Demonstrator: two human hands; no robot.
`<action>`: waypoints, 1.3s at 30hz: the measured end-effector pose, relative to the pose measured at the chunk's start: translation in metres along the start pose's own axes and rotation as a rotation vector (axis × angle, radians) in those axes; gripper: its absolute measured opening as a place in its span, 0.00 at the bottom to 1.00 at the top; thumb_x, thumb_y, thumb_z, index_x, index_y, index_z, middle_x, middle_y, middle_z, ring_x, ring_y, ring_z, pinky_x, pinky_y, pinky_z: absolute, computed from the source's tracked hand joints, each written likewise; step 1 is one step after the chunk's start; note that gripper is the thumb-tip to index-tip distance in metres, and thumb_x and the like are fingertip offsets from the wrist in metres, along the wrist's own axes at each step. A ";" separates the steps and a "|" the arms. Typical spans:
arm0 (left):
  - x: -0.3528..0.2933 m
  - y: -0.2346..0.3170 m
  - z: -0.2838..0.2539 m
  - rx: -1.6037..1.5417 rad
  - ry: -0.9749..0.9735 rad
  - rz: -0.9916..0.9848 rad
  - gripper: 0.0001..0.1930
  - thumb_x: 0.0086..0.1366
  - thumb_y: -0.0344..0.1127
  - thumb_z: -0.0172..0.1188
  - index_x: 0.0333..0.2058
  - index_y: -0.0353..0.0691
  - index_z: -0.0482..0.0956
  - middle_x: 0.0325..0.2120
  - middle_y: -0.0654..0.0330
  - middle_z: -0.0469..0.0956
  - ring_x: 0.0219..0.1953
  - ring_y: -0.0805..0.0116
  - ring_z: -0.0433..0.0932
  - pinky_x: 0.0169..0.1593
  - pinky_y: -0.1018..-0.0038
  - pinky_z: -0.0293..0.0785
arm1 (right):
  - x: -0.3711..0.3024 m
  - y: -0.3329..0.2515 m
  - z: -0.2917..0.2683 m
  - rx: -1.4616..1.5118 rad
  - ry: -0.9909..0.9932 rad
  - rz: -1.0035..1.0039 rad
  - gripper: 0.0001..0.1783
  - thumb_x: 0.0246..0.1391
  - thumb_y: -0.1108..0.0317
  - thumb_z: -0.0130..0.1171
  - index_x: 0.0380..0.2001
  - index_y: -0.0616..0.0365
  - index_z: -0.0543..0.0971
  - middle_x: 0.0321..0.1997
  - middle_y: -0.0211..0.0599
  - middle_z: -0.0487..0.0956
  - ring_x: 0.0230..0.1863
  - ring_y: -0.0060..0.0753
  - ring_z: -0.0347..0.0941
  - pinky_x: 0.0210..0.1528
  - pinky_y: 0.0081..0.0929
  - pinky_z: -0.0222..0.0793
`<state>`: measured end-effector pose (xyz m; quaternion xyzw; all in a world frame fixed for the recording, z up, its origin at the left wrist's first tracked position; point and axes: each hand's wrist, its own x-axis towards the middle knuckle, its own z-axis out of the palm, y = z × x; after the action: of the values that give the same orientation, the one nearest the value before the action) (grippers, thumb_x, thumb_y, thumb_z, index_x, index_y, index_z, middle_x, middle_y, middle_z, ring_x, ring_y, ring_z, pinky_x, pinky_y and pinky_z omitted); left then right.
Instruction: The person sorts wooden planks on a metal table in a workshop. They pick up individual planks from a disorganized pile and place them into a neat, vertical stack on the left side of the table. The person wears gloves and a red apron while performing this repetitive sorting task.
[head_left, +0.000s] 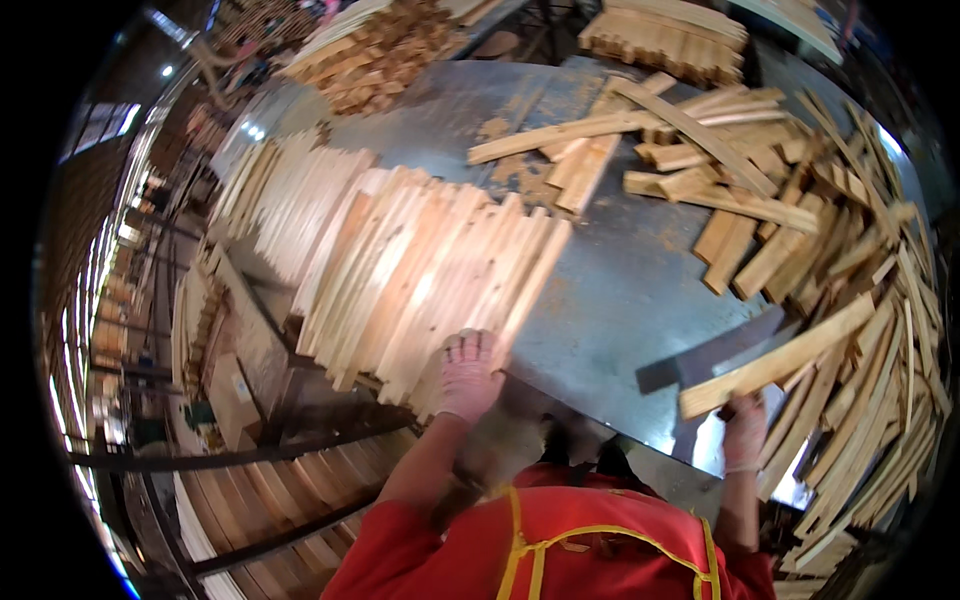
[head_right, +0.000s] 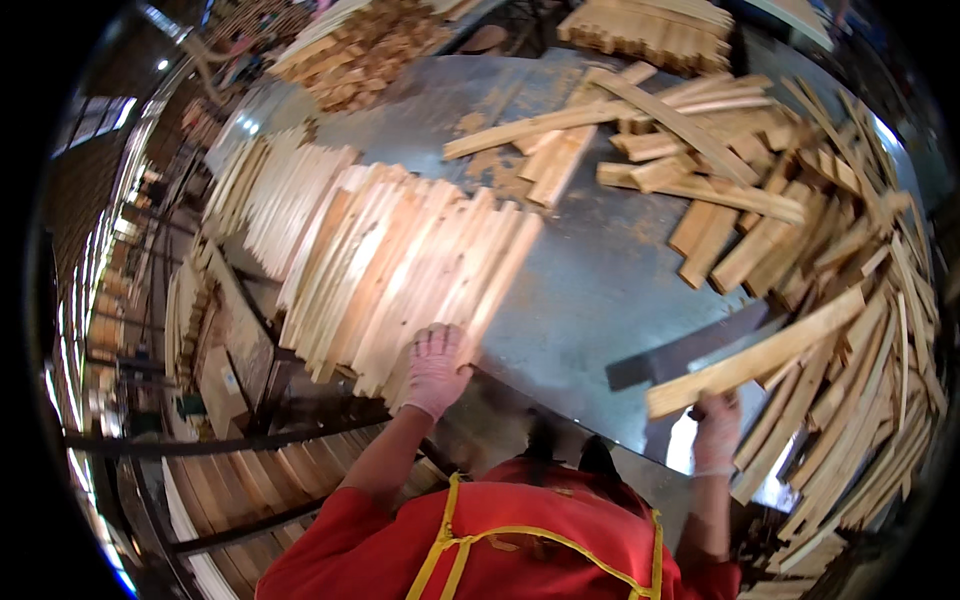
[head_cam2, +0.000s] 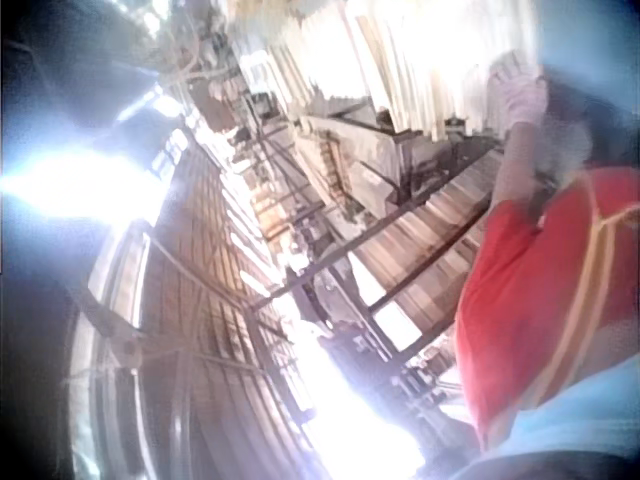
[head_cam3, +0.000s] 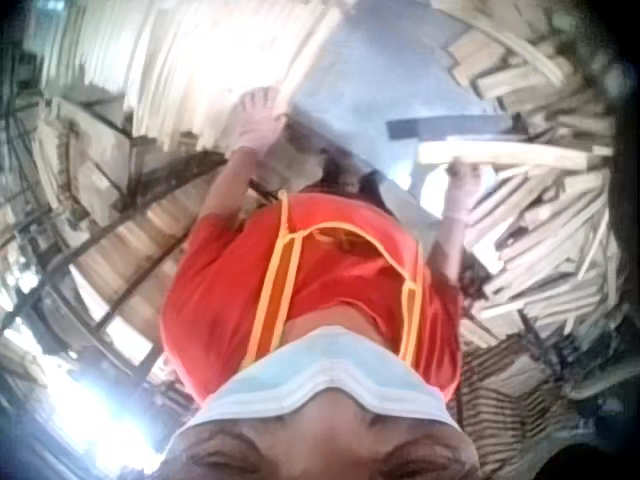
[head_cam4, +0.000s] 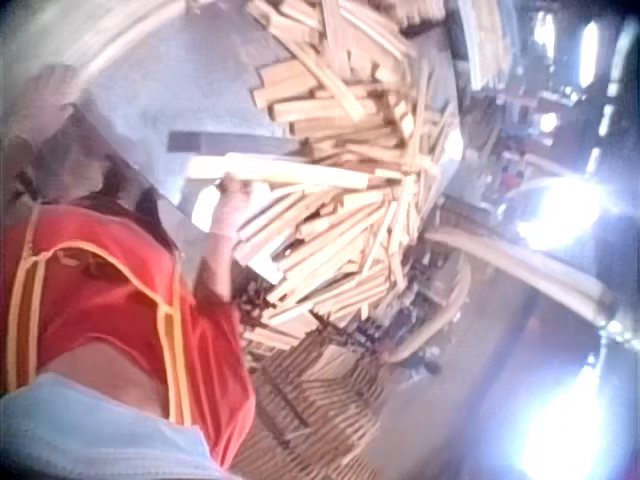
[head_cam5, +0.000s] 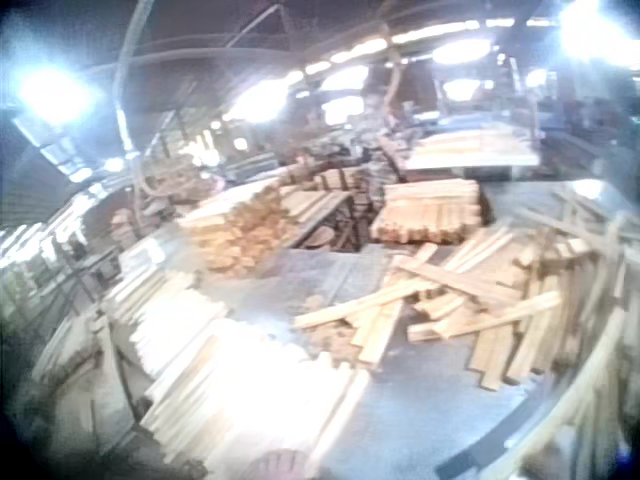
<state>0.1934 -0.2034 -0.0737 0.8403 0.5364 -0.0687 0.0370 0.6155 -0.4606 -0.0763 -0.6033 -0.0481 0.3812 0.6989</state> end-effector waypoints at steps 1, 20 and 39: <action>0.000 -0.002 -0.001 -0.023 -0.016 -0.008 0.43 0.63 0.49 0.66 0.73 0.44 0.62 0.72 0.50 0.61 0.74 0.41 0.59 0.75 0.48 0.57 | -0.017 0.025 0.029 0.002 0.101 -0.099 0.17 0.55 0.76 0.64 0.49 0.59 0.78 0.41 0.27 0.79 0.41 0.24 0.75 0.47 0.26 0.74; 0.008 -0.120 -0.086 0.050 0.166 0.151 0.17 0.68 0.46 0.62 0.51 0.47 0.80 0.37 0.60 0.79 0.40 0.61 0.79 0.42 0.60 0.76 | -0.043 0.000 0.261 -1.254 -0.453 -1.110 0.39 0.47 0.72 0.66 0.67 0.52 0.74 0.63 0.45 0.79 0.60 0.55 0.76 0.64 0.44 0.72; 0.071 -0.274 -0.108 0.181 0.293 -0.476 0.17 0.69 0.44 0.63 0.52 0.44 0.81 0.42 0.50 0.83 0.45 0.45 0.83 0.48 0.51 0.79 | 0.153 0.036 0.299 -0.942 -0.721 -0.331 0.29 0.56 0.69 0.63 0.64 0.54 0.79 0.57 0.48 0.85 0.60 0.45 0.82 0.64 0.37 0.75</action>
<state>-0.0174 -0.0093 0.0247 0.6919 0.7096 -0.0007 -0.1332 0.5486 -0.1293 -0.0879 -0.6647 -0.5378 0.3855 0.3468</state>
